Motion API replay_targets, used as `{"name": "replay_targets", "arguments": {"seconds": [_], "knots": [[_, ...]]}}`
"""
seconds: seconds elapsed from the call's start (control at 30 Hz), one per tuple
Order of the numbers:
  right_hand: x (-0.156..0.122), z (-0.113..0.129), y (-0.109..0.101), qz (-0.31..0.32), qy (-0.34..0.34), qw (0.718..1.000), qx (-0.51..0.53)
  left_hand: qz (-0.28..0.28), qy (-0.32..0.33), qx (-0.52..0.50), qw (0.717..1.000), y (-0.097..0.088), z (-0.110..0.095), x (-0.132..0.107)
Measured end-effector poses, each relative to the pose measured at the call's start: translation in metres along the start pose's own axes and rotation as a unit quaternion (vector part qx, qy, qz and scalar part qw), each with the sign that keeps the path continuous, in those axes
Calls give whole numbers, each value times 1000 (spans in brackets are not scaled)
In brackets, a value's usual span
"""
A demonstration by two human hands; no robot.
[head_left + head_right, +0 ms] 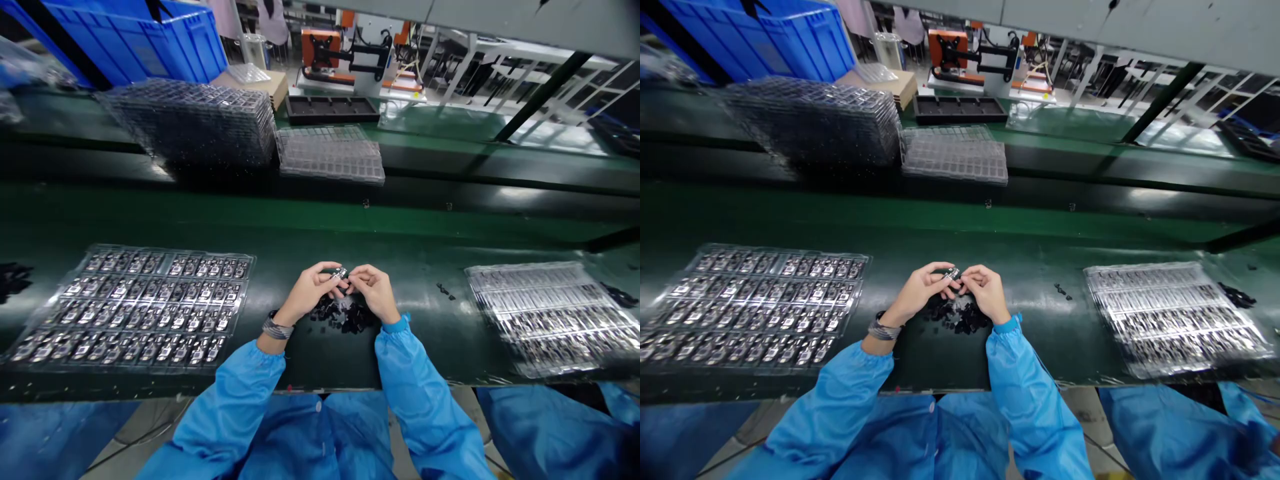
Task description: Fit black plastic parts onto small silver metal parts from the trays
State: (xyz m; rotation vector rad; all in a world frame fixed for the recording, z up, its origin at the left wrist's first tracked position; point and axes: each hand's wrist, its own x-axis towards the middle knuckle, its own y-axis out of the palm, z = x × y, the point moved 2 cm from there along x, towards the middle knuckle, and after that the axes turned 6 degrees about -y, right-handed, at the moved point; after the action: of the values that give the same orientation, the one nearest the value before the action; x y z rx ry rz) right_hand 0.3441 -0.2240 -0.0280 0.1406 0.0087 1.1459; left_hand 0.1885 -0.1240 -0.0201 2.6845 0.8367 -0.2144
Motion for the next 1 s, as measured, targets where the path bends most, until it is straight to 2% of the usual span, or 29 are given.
{"name": "replay_targets", "arguments": {"seconds": [0.2, 0.57, 0.77, 1.0], "knots": [[-1, 0, 0, 9, 8, 1000, 4, 8, -5, -4, 1000, 5, 2, -1], [-1, 2, 0, 22, 13, 1000, -17, 40, -17, 42, 998, 4, 1, -1], [-1, 6, -1, 22, 29, 999, 7, 56, -7, 40, 998, 4, 2, -2], [-3, 7, 4, 50, 50, 997, -7, 14, 46, 82, 995, 10, 2, -5]]}}
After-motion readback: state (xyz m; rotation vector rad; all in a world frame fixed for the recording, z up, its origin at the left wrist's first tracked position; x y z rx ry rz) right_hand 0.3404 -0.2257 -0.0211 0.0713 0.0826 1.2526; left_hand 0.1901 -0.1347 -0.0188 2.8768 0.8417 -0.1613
